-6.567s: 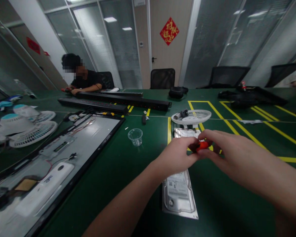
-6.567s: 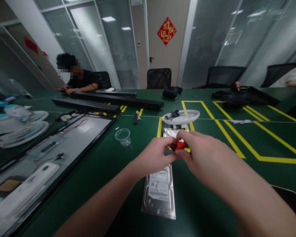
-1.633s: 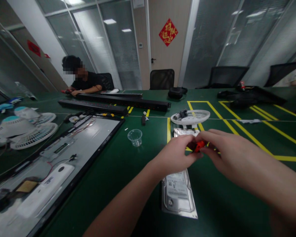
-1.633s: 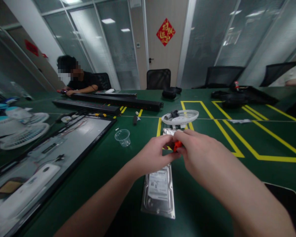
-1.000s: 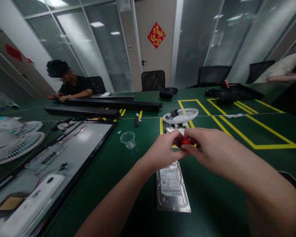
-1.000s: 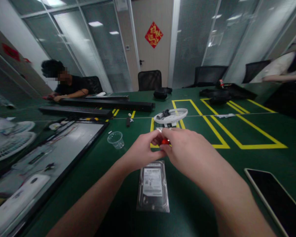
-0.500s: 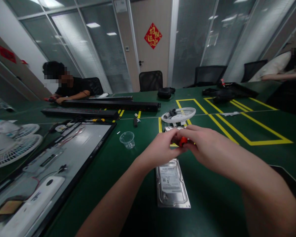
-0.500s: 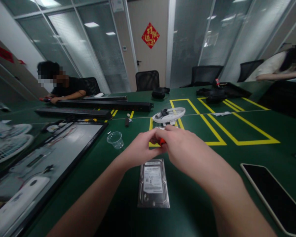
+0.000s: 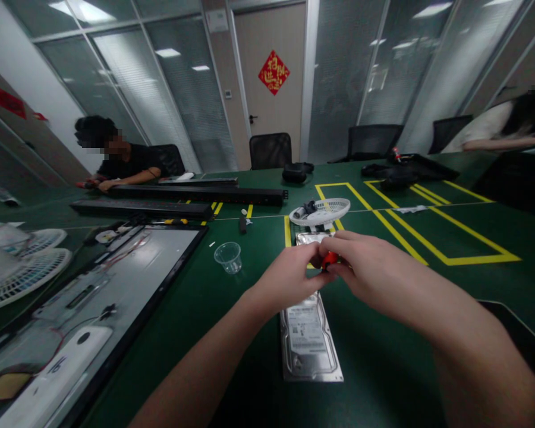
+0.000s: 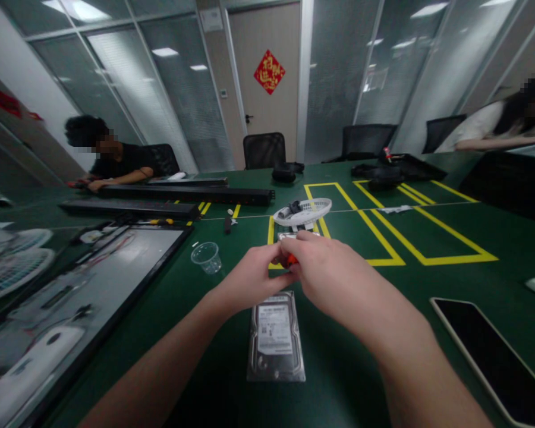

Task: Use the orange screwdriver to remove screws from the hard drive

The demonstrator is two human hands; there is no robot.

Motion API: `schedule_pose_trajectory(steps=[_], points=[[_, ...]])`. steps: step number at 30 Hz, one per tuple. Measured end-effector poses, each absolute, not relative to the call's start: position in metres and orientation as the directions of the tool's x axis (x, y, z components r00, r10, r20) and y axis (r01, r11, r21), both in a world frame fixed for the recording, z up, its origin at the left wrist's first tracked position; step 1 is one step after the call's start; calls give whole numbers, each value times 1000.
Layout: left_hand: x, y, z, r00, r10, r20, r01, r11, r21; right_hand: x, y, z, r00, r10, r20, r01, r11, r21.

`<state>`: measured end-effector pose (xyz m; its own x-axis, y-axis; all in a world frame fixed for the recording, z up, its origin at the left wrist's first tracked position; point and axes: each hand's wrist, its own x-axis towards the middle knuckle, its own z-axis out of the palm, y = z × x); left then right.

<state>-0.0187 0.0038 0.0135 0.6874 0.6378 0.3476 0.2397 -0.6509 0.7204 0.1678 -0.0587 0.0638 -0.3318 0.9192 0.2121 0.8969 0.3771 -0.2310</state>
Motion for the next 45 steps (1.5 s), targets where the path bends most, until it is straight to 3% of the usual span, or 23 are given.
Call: schedule_pose_trajectory(steps=[14,21,30,35,42,45], points=[[-10,1,2,663,647,377,260,-671,694,162,-61,76,-258,956,141,937,283,-203],[-12,1,4,673,650,353,274,-662,697,164,-58,70,-201,955,218,967,229,-110],[-12,0,5,645,688,331,249,-600,761,170,-61,69,-368,904,219,873,417,-252],[-11,1,4,646,678,351,249,-622,742,169,-59,67,-324,917,234,907,371,-198],[-12,0,8,661,660,357,229,-630,742,164,-57,68,-187,947,260,979,202,-31],[-13,0,8,668,652,358,240,-645,726,165,-58,68,-161,948,273,983,179,-39]])
